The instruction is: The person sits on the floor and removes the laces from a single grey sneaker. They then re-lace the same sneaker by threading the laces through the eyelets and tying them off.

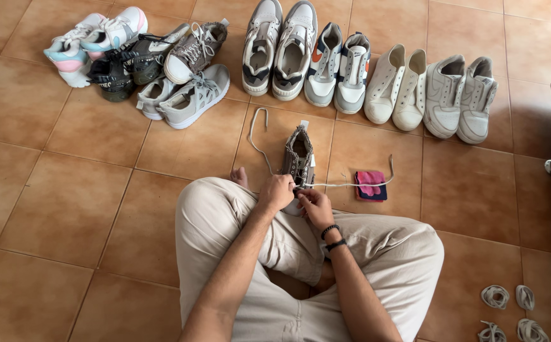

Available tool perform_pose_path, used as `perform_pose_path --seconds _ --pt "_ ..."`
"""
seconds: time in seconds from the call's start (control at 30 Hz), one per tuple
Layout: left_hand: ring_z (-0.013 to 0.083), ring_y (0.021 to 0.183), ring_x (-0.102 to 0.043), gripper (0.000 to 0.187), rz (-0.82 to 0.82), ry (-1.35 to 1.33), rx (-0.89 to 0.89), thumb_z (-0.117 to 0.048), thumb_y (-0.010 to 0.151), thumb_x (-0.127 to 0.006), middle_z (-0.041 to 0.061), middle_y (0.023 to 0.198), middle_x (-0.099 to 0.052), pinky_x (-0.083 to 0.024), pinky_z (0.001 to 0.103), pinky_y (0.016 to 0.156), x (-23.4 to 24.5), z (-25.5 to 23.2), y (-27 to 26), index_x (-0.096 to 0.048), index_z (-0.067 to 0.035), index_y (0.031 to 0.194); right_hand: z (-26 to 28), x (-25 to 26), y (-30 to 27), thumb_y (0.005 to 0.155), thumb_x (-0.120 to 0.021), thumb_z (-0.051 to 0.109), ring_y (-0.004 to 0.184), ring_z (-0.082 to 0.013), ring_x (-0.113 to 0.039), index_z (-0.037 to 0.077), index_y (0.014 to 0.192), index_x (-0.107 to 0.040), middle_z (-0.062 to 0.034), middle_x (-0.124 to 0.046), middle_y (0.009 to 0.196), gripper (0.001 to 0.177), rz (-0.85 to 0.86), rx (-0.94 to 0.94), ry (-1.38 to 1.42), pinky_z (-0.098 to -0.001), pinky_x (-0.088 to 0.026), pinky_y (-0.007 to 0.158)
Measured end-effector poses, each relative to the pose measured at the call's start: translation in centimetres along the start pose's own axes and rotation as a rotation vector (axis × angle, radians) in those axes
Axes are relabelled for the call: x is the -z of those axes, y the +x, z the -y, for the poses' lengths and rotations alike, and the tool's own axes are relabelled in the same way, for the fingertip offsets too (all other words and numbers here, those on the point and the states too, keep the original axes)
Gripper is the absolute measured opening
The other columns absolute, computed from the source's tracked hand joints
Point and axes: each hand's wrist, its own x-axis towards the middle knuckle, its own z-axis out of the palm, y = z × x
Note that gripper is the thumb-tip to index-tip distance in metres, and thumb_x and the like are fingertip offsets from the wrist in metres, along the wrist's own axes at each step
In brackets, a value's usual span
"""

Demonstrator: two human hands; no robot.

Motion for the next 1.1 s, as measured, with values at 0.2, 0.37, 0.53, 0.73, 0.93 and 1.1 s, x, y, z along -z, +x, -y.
perform_pose_path --seconds 0.2,0.37,0.53,0.73,0.93,1.1 --pt "0.0337 0.086 -0.074 0.021 0.265 -0.185 0.005 -0.026 0.085 -0.067 0.016 0.090 -0.076 -0.057 0.044 0.079 -0.6 1.1 0.7 -0.079 -0.010 0.091 -0.4 0.4 1.1 0.101 -0.062 0.029 0.052 -0.0097 -0.059 0.004 0.090 -0.070 -0.0018 -0.068 0.068 0.028 0.027 -0.115 0.175 -0.0240 -0.047 0.047" --pt "0.0285 0.083 -0.077 0.025 0.390 -0.262 -0.072 -0.031 0.078 -0.068 0.012 0.083 -0.078 -0.058 0.040 0.077 -0.4 1.0 0.4 -0.080 -0.011 0.089 -1.0 1.6 1.5 0.102 -0.068 0.025 0.054 -0.0045 -0.051 0.008 0.085 -0.068 0.0022 -0.061 0.067 0.024 0.026 -0.123 0.280 -0.0200 -0.039 0.050" --pt "0.0304 0.080 -0.074 0.029 0.207 -0.179 0.085 -0.038 0.093 -0.067 0.014 0.083 -0.075 -0.057 0.042 0.073 0.8 0.6 0.7 -0.078 -0.011 0.093 -1.3 1.7 0.5 0.096 -0.066 0.015 0.062 -0.0014 -0.052 0.008 0.094 -0.073 0.0067 -0.067 0.078 0.010 0.176 0.004 0.254 -0.0195 -0.040 0.056" --pt "0.0200 0.071 -0.076 0.018 0.155 -0.269 -0.008 -0.025 0.082 -0.078 0.008 0.079 -0.078 -0.058 0.035 0.066 1.5 0.0 0.2 -0.078 -0.008 0.087 -2.0 1.5 0.8 0.096 -0.068 0.014 0.061 -0.0041 -0.054 0.006 0.098 -0.075 0.0043 -0.063 0.072 0.011 0.381 -0.002 0.097 -0.0215 -0.042 0.055" --pt "0.0094 0.067 -0.069 0.017 0.482 -0.557 -0.151 -0.023 0.086 -0.074 0.003 0.075 -0.078 -0.054 0.030 0.062 1.2 0.1 -0.3 -0.078 -0.006 0.086 -2.4 2.3 2.0 0.106 -0.059 0.031 0.056 -0.0072 -0.055 0.005 0.091 -0.067 0.0030 -0.062 0.066 0.031 0.128 -0.134 0.214 -0.0223 -0.043 0.053" --pt "0.0112 0.068 -0.071 0.024 0.391 -0.459 -0.013 -0.030 0.092 -0.069 0.004 0.076 -0.078 -0.055 0.031 0.063 0.8 0.3 -0.2 -0.078 -0.009 0.088 -1.9 2.5 1.5 0.099 -0.063 0.022 0.057 -0.0040 -0.050 0.009 0.096 -0.073 0.0058 -0.059 0.067 0.017 0.160 -0.069 0.269 -0.0207 -0.039 0.052"
